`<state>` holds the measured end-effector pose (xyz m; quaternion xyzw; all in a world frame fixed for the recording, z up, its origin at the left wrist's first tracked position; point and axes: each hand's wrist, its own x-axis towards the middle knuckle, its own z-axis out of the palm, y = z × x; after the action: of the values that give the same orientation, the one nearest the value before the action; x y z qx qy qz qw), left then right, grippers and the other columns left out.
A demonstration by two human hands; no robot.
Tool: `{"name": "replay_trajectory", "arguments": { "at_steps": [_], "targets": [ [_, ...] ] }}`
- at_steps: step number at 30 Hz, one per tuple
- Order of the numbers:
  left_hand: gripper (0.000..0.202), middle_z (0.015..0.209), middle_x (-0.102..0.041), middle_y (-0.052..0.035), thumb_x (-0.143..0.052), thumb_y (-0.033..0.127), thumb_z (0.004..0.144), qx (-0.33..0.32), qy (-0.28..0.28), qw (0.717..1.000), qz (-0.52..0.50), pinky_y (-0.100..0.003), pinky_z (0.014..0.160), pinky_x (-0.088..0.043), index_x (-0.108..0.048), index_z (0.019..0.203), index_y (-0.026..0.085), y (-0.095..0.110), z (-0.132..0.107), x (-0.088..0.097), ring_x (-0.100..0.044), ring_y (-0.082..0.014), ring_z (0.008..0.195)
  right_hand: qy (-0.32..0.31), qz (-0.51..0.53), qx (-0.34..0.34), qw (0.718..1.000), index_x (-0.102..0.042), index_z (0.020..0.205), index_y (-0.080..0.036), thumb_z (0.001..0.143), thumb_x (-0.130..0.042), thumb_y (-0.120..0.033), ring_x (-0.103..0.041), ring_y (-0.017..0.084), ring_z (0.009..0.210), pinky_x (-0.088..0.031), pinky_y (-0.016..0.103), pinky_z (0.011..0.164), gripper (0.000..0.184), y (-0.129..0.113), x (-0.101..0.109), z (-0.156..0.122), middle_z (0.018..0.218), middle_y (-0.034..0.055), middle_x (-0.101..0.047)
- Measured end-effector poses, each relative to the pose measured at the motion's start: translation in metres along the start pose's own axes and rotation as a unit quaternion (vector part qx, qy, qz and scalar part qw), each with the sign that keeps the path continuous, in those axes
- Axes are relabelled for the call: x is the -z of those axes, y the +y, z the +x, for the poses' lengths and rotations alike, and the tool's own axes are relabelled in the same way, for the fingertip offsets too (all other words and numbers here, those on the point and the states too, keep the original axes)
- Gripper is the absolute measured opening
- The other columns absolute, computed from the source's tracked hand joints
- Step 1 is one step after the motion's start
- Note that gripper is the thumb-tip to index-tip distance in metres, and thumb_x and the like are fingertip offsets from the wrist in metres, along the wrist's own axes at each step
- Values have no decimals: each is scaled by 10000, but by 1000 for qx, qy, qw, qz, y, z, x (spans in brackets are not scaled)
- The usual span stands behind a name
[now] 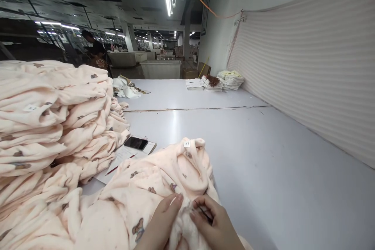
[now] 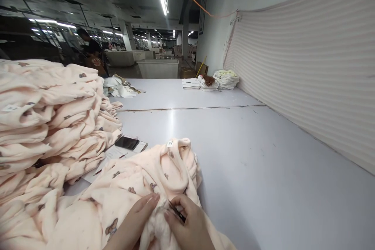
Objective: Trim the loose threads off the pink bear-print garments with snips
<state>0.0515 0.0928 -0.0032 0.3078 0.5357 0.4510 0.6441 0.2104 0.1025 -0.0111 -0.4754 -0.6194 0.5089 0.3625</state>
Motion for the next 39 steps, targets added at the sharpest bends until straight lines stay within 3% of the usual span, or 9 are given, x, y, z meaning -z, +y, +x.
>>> {"name": "replay_trajectory", "arguments": {
  "at_steps": [3,7,13,18,21,24,29,33,39],
  "targets": [
    [345,608,-615,-10,-724,473,671,45,-29,991,-122,-265,606,-436,-607,689,149,3,-1,0,-557,-158,609,-29,-19,21,999,-612,894,-202,820,-585,-247,-626,178,839,-489,250,767,90,-11,6,7,871,23,-657],
    [355,649,-650,-48,-719,474,679,50,-61,986,-146,-274,593,-441,-638,722,131,2,0,-1,-587,-177,621,24,-120,128,984,-594,901,-214,776,-595,-177,-610,159,842,-485,227,757,131,-17,4,9,959,34,-586],
    [390,858,-679,-41,-675,520,719,-4,-68,993,-95,-279,675,-473,-619,925,193,-5,-2,4,-629,-207,799,81,-236,236,939,-598,909,-213,747,-511,-85,-613,140,686,-475,196,593,224,1,-9,7,828,24,-594],
    [266,845,-657,-29,-572,455,812,-167,-57,968,179,-288,806,-423,-607,863,196,0,-7,4,-586,-213,863,124,-233,262,928,-554,830,-214,836,-495,-161,-588,157,665,-455,230,603,79,11,-13,6,743,16,-593],
    [322,740,-585,-9,-482,490,849,-151,-46,960,232,-276,730,-410,-562,767,189,-3,-4,3,-536,-190,765,159,-196,269,930,-536,804,-211,860,-445,-184,-550,161,641,-442,248,602,111,15,-20,3,721,18,-566],
    [364,676,-520,23,-542,546,788,-98,-63,983,140,-264,689,-401,-517,708,191,-13,3,4,-493,-162,703,192,-132,210,950,-536,755,-213,889,-452,-247,-529,158,631,-437,248,606,162,17,-27,0,686,13,-555],
    [401,631,-501,42,-637,565,717,-35,-78,996,-7,-246,610,-388,-482,707,195,-19,6,3,-471,-135,621,95,-59,111,987,-567,867,-215,844,-552,-357,-585,164,685,-476,243,654,144,7,-8,-2,762,16,-605],
    [367,679,-536,31,-656,526,729,-37,-77,995,-47,-255,645,-411,-508,738,190,-17,1,2,-505,-142,657,-5,-126,101,987,-604,1060,-223,826,-562,-294,-623,197,854,-498,268,758,248,-11,21,-6,957,64,-642],
    [368,678,-531,31,-620,533,765,-51,-88,994,-30,-241,622,-385,-495,756,187,-32,7,6,-473,-125,653,-21,-170,116,978,-668,1071,-265,840,-546,-225,-641,195,891,-510,249,755,264,-22,26,-7,980,49,-684]
  ]
}}
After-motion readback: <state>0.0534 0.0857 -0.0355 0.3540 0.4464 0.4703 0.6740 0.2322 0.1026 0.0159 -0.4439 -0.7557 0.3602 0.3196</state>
